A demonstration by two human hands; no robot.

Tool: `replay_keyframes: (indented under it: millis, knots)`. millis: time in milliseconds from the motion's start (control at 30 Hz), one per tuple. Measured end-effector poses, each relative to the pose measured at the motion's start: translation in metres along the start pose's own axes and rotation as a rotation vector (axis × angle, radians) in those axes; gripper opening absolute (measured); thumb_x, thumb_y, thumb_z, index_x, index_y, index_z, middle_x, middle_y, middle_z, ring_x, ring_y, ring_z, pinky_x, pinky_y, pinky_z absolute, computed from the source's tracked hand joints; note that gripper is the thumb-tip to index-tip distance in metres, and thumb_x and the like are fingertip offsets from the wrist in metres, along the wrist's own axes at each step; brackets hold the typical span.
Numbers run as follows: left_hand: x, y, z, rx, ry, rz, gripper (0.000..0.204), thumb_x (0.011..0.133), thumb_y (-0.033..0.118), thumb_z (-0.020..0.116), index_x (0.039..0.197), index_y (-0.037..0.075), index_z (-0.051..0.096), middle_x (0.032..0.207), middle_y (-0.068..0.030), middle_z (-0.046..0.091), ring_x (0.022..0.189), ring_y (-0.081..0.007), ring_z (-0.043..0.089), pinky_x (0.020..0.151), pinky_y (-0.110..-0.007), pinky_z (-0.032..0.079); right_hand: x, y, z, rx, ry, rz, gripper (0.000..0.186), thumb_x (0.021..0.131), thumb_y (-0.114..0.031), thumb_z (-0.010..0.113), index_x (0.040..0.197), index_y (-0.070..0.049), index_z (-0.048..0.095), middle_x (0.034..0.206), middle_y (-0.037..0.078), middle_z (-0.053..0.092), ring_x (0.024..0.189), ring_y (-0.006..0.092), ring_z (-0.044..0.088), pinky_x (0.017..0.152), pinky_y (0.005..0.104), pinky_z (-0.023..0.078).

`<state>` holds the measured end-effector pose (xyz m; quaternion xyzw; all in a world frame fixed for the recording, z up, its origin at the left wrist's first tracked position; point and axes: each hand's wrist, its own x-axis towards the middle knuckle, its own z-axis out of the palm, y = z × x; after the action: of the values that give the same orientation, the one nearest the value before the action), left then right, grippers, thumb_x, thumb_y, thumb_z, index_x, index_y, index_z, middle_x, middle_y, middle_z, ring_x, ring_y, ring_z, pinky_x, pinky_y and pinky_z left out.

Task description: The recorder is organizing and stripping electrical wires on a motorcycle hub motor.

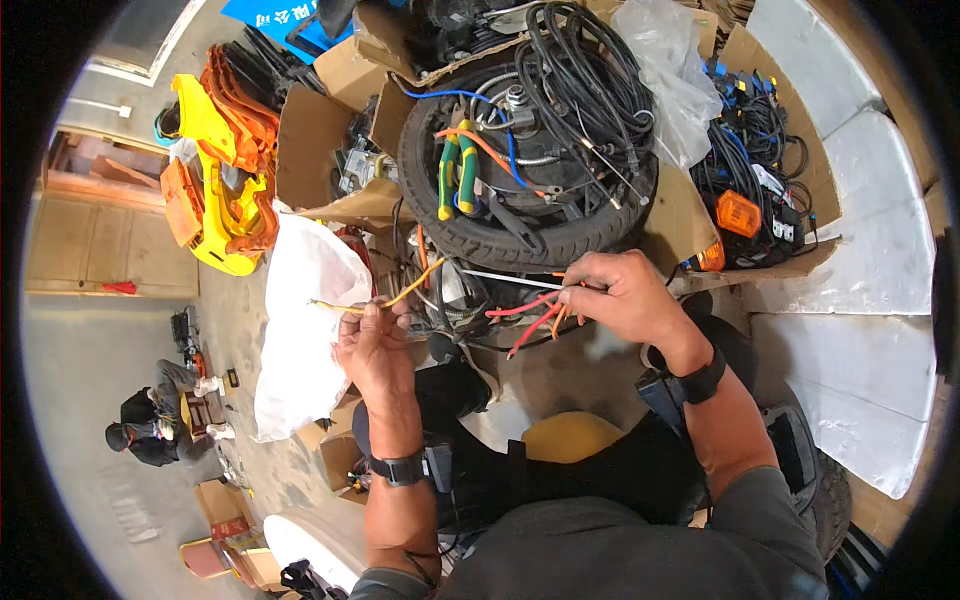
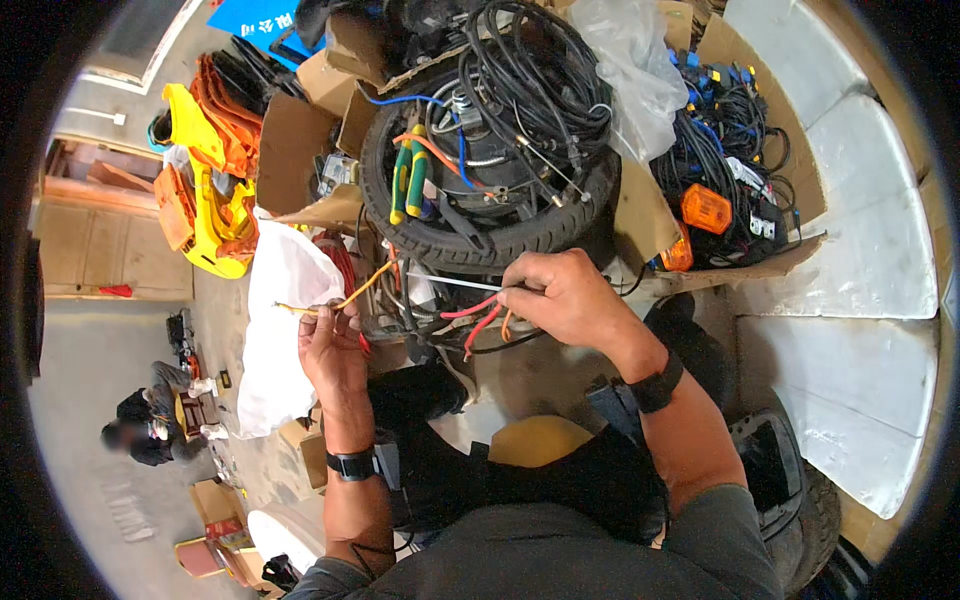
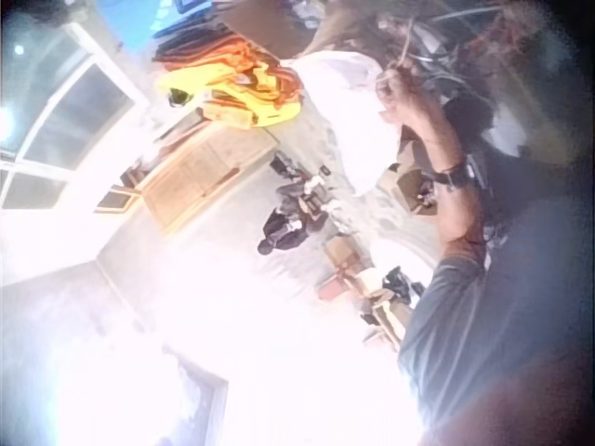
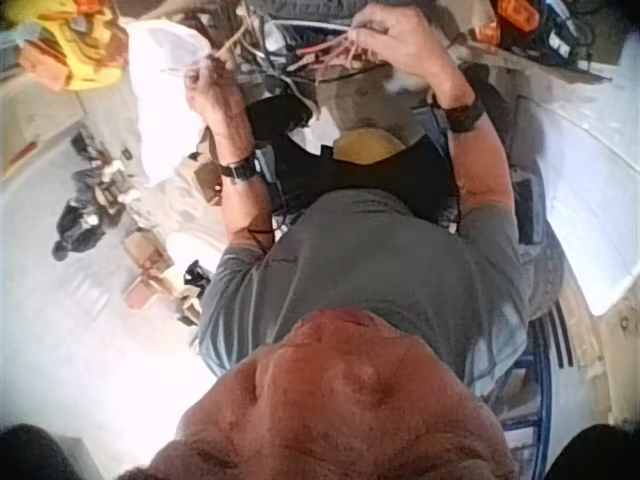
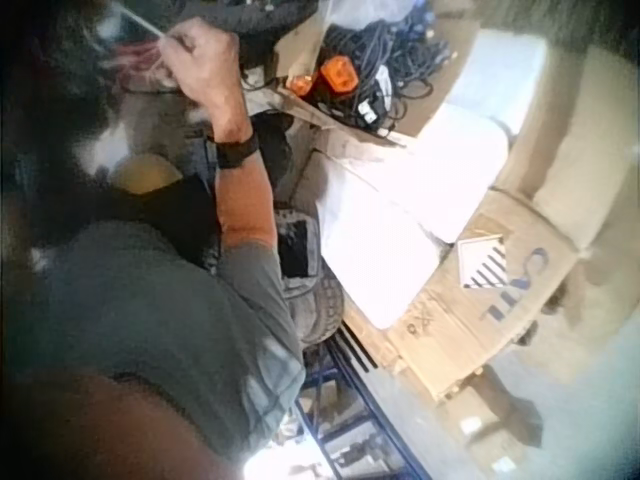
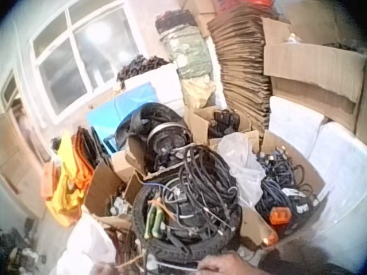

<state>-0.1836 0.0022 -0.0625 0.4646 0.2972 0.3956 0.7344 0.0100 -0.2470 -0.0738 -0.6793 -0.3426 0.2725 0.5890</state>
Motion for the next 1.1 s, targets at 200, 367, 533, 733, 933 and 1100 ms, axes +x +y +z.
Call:
replay_keyframes:
  millis: [200,367,533,733,933,1100]
  knots:
    - [-0.014,-0.005,-0.003,-0.074,-0.030,-0.048,0.008,0.096,0.009,0.057,0.103,0.005,0.058,0.095,-0.0096,0.067,0.084,-0.0245,0.070,0.070,-0.032,0.057,0.001,0.005,0.002,0.099,0.013,0.045,0.015,0.085,-0.012,0.069,0.089,0.002,0.066,0.058,0.005,0.058,0.054,0.0054,0.050,0.050,0.0272,0.041]
    - [-0.020,-0.004,0.002,-0.076,-0.051,-0.053,0.011,0.096,0.009,0.057,0.106,0.005,0.058,0.096,-0.0099,0.067,0.085,-0.0252,0.070,0.070,-0.032,0.057,0.002,0.003,0.001,0.036,0.019,0.030,0.015,0.085,-0.013,0.068,0.088,0.002,0.066,0.060,0.005,0.061,0.055,0.0068,0.055,0.051,0.0275,0.044]
    - [-0.023,-0.006,0.004,-0.059,-0.062,-0.028,0.011,0.096,0.008,0.056,0.107,0.005,0.058,0.097,-0.0107,0.067,0.085,-0.0253,0.070,0.070,-0.032,0.057,0.002,0.003,0.002,0.088,0.018,0.064,0.014,0.085,-0.012,0.068,0.087,0.002,0.066,0.061,0.005,0.061,0.055,0.0066,0.056,0.050,0.0270,0.044]
    - [-0.023,-0.004,0.003,-0.036,-0.044,0.003,0.010,0.095,0.006,0.056,0.105,0.004,0.058,0.096,-0.0117,0.067,0.085,-0.0252,0.070,0.069,-0.032,0.057,0.001,0.006,0.002,0.113,0.028,0.064,0.013,0.086,-0.011,0.068,0.087,0.002,0.066,0.061,0.004,0.061,0.055,0.0065,0.056,0.049,0.0265,0.044]
    - [-0.027,-0.006,0.006,-0.018,-0.079,0.001,0.007,0.095,0.006,0.058,0.102,0.005,0.058,0.096,-0.0120,0.067,0.083,-0.0260,0.069,0.068,-0.033,0.057,0.001,0.001,0.001,0.099,0.026,0.078,0.014,0.086,-0.011,0.068,0.088,0.002,0.066,0.062,0.004,0.061,0.056,0.0060,0.055,0.050,0.0262,0.043]
    - [-0.033,-0.008,0.012,-0.064,-0.176,-0.028,0.008,0.093,0.007,0.061,0.100,0.005,0.057,0.097,-0.0121,0.067,0.082,-0.0267,0.069,0.066,-0.033,0.058,0.001,-0.004,-0.001,0.068,0.033,0.082,0.015,0.086,-0.012,0.067,0.089,0.003,0.066,0.062,0.004,0.062,0.057,0.0058,0.054,0.051,0.0265,0.044]
